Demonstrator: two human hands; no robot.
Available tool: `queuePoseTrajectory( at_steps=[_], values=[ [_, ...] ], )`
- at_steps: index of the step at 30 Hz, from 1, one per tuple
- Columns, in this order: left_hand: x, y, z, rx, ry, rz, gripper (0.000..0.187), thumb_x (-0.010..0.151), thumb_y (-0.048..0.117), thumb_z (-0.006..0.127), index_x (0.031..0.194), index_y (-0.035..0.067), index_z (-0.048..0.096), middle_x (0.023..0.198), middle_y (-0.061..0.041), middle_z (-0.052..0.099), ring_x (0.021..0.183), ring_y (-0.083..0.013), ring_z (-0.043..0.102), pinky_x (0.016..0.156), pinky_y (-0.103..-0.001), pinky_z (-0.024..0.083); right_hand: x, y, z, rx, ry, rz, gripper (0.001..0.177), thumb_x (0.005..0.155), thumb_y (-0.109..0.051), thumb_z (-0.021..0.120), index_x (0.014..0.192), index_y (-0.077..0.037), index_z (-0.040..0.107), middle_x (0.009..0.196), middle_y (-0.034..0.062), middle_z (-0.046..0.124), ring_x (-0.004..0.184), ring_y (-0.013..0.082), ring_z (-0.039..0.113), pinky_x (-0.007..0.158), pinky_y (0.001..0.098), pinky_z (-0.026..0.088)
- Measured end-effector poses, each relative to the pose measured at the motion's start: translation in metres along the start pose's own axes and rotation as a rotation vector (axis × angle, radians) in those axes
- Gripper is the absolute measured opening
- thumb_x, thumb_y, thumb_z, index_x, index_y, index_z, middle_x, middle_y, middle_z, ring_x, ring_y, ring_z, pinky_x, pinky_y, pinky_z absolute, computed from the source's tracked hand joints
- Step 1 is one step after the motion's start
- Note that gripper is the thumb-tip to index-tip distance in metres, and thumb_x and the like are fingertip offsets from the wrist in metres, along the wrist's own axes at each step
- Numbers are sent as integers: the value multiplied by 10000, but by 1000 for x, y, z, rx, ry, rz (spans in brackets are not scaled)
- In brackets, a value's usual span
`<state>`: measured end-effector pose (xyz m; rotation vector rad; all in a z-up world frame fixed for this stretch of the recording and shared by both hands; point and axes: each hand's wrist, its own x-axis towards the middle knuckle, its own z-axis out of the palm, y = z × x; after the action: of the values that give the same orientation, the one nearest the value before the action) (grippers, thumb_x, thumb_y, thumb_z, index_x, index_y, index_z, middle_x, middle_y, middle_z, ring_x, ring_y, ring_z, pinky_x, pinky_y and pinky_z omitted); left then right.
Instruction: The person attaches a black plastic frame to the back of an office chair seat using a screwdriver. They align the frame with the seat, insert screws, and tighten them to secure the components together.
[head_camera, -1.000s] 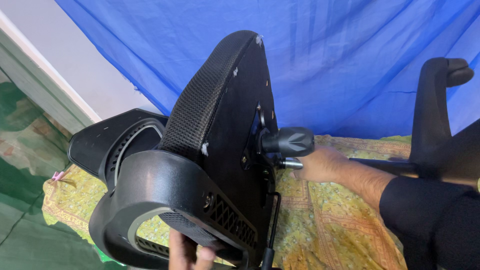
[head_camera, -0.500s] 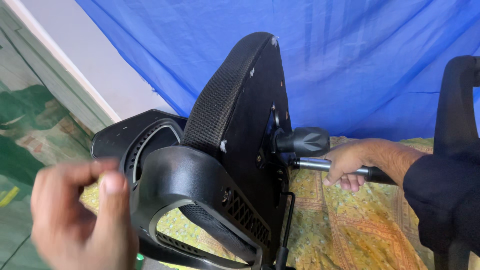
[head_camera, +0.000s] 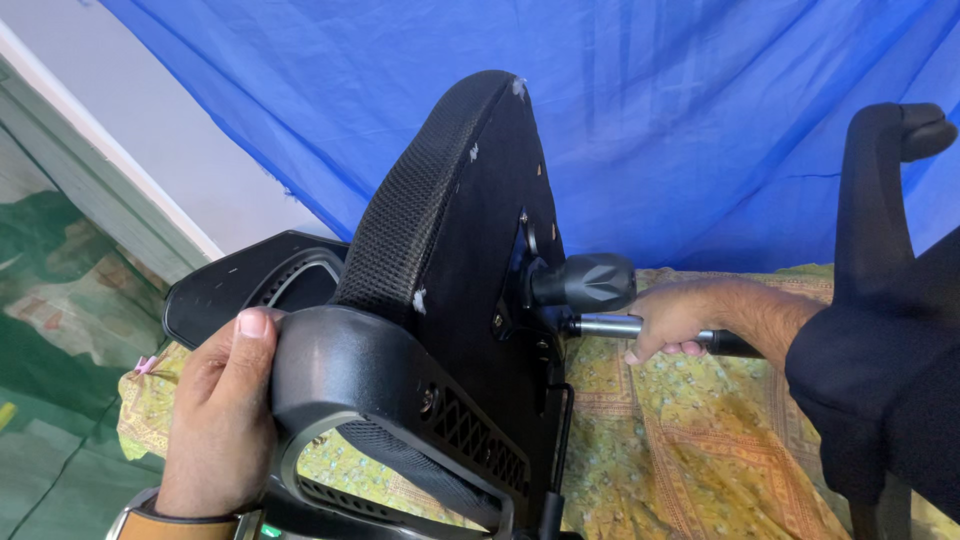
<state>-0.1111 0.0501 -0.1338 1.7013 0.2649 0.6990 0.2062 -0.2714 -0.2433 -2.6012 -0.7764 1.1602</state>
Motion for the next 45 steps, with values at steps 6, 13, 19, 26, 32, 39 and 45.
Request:
queuePoseTrajectory(
  at_steps=[6,13,19,26,32,39,45],
  values=[
    [-3,-2,1,-54,-31,58,454,1087,359,451,1029,-31,677,863,-53,655,772,-104,577,710,-261,485,1,-2,-1,31,-7,26,396,891,-355,779,1101,-47,648,629,15,528,467,116,505,444,304,462],
    [-2,2,6,-106,16,2,419,1069,339,471,987,-23,666,796,-55,653,692,-115,580,639,-265,477,-2,-2,0,-49,46,0,443,886,-405,776,1120,-41,676,625,6,551,453,109,515,452,305,460],
    [-16,17,10,-115,13,87,369,1071,236,490,903,-41,668,746,-41,620,648,-105,528,586,-269,424,-22,-8,3,-14,138,18,504,874,-418,767,1261,-118,648,620,17,559,440,119,483,467,307,451],
    [-50,53,4,12,158,246,392,1073,202,442,935,-81,676,703,-95,576,607,-127,484,554,-273,358,-68,-19,-27,157,345,13,728,790,-360,854,1372,-63,533,704,80,625,497,158,496,506,343,512],
    [-50,2,-30,363,-24,875,615,1115,521,336,834,56,623,846,-59,652,814,-133,645,760,-284,471,-102,-20,-85,152,618,-177,741,705,-351,903,1330,-168,549,793,57,678,568,174,557,488,371,502],
    [-57,-182,42,-316,473,130,695,1019,541,550,1195,-126,636,1150,-199,711,1100,-250,673,994,-377,513,-121,-18,-107,-19,746,-106,282,764,-247,883,977,-88,790,924,166,808,777,222,749,744,379,581],
    [-42,-304,72,-178,420,-643,485,916,318,698,1250,-32,672,1098,-246,782,1003,-299,737,910,-405,548,-138,-46,-80,-287,801,66,360,831,-314,756,1183,-245,739,1091,35,798,1050,216,756,937,384,574]
  ],
)
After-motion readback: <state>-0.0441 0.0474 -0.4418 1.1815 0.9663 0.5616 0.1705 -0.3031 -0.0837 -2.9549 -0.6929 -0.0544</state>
